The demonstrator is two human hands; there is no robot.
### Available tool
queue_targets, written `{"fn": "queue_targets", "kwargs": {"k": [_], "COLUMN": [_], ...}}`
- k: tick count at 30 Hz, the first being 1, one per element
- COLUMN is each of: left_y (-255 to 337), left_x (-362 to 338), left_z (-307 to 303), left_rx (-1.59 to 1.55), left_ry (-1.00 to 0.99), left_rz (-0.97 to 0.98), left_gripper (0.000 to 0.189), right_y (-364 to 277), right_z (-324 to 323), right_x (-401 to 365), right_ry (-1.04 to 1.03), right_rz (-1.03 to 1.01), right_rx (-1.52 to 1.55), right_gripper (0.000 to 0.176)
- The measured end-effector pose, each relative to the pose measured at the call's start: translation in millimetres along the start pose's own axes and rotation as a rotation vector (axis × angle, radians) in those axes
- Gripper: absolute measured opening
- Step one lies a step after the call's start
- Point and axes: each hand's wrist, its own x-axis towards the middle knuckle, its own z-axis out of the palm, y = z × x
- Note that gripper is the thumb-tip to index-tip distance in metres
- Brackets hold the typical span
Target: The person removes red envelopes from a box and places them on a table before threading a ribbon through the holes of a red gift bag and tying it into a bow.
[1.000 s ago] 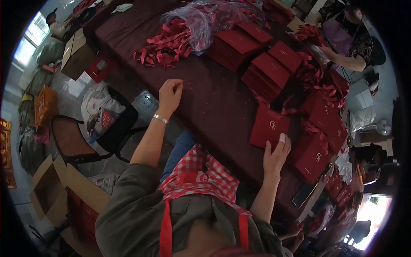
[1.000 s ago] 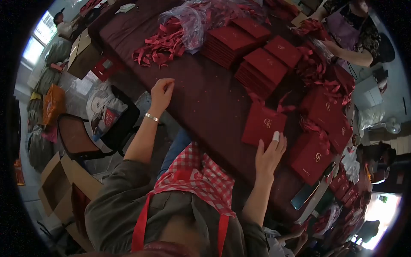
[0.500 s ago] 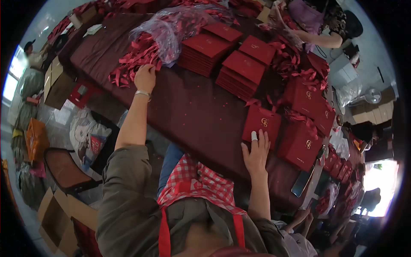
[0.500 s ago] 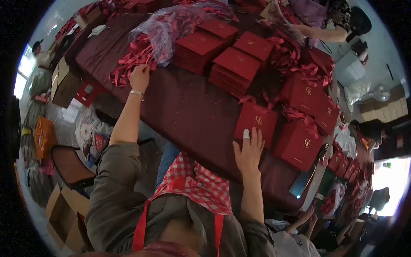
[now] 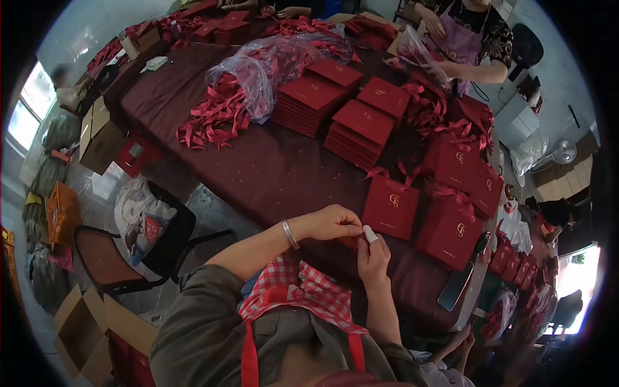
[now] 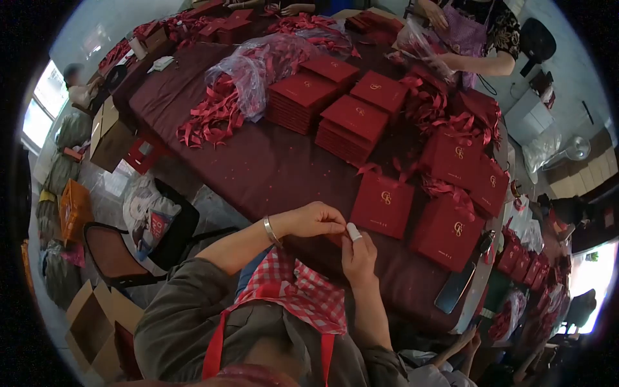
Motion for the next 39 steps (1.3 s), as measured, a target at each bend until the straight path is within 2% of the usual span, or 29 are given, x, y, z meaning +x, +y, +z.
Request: {"fn": "queue_targets", "kwargs": {"k": [1,3,4,5,6,8,9,11,15,17,18,21,23,24,26,29,33,36,39], "left_y": [3.7,14.2,26.9,17.5,21.0,23.4,22.8,26.4,18.8,17.2,16.3,21.8,31.2,34.6,51.4,67.1,40.8,-8.4,-14.2], "left_x": [5.4,18.5,27.4,44.6,53.9,70.7,77.0,81.1,88.8,90.8,92.2,94.5,89.1,84.5,64.8,9.4,-62.5,-86.5,-89.3], "left_z": [0.4,-14.9,-30.4,-48.6,-66.5,-95.8,-106.2,-117.7,-132.9,-136.8,-138.0,-136.1,-130.2,-127.2,-113.3,-88.9,-37.7,2.4,12.5], "left_rx": [0.065,0.451,0.804,0.894,1.036,1.269,1.323,1.433,1.399,1.409,1.410,1.333,1.278,1.275,1.181,1.239,1.348,1.324,1.155], "left_ry": [-0.048,0.223,0.373,0.607,0.716,0.887,0.895,0.850,0.798,0.807,0.806,0.869,0.957,0.959,1.042,1.066,1.038,0.718,0.697], "left_rz": [-0.041,0.177,0.272,0.496,0.411,0.315,0.227,0.053,0.083,0.141,0.145,0.255,0.524,0.526,0.779,0.909,0.756,0.367,0.320], "left_gripper": [0.021,0.024,0.026,0.025,0.033,0.044,0.045,0.048,0.039,0.026,0.026,0.017,0.015,0.015,0.014,0.018,0.024,0.026,0.031], "right_y": [4.7,9.8,16.8,23.0,24.0,21.9,21.9,26.5,27.2,26.3,24.1,19.6,22.2,21.8,20.8,23.7,22.1,27.1,27.9], "right_z": [-6.0,-10.6,-10.9,-11.0,-7.9,-9.1,-10.7,-9.6,-7.7,-6.9,-8.1,-12.1,-10.9,-10.9,-11.8,-8.1,-12.2,-11.7,-10.3], "right_x": [-2.4,-5.6,-13.0,-18.1,-19.4,-19.4,-18.6,-21.1,-18.2,-15.0,-14.4,-13.5,-14.1,-14.0,-14.1,-14.6,-14.8,-15.1,-17.6], "right_ry": [0.005,0.045,0.027,0.008,0.088,0.074,0.062,0.068,0.021,0.053,0.057,-0.015,0.015,0.014,0.013,0.079,0.086,0.082,0.098], "right_rz": [0.010,-0.009,0.041,0.093,0.103,0.146,0.193,0.165,0.157,0.062,0.061,0.171,0.150,0.149,0.192,0.140,0.172,0.172,0.159], "right_rx": [-0.045,-0.047,-0.039,-0.030,0.013,0.048,0.083,0.091,0.117,0.102,0.100,0.098,0.103,0.099,0.137,0.169,0.122,0.073,0.100], "right_gripper": [0.024,0.018,0.016,0.014,0.011,0.011,0.011,0.011,0.013,0.015,0.015,0.016,0.017,0.017,0.018,0.018,0.016,0.014,0.013]}}
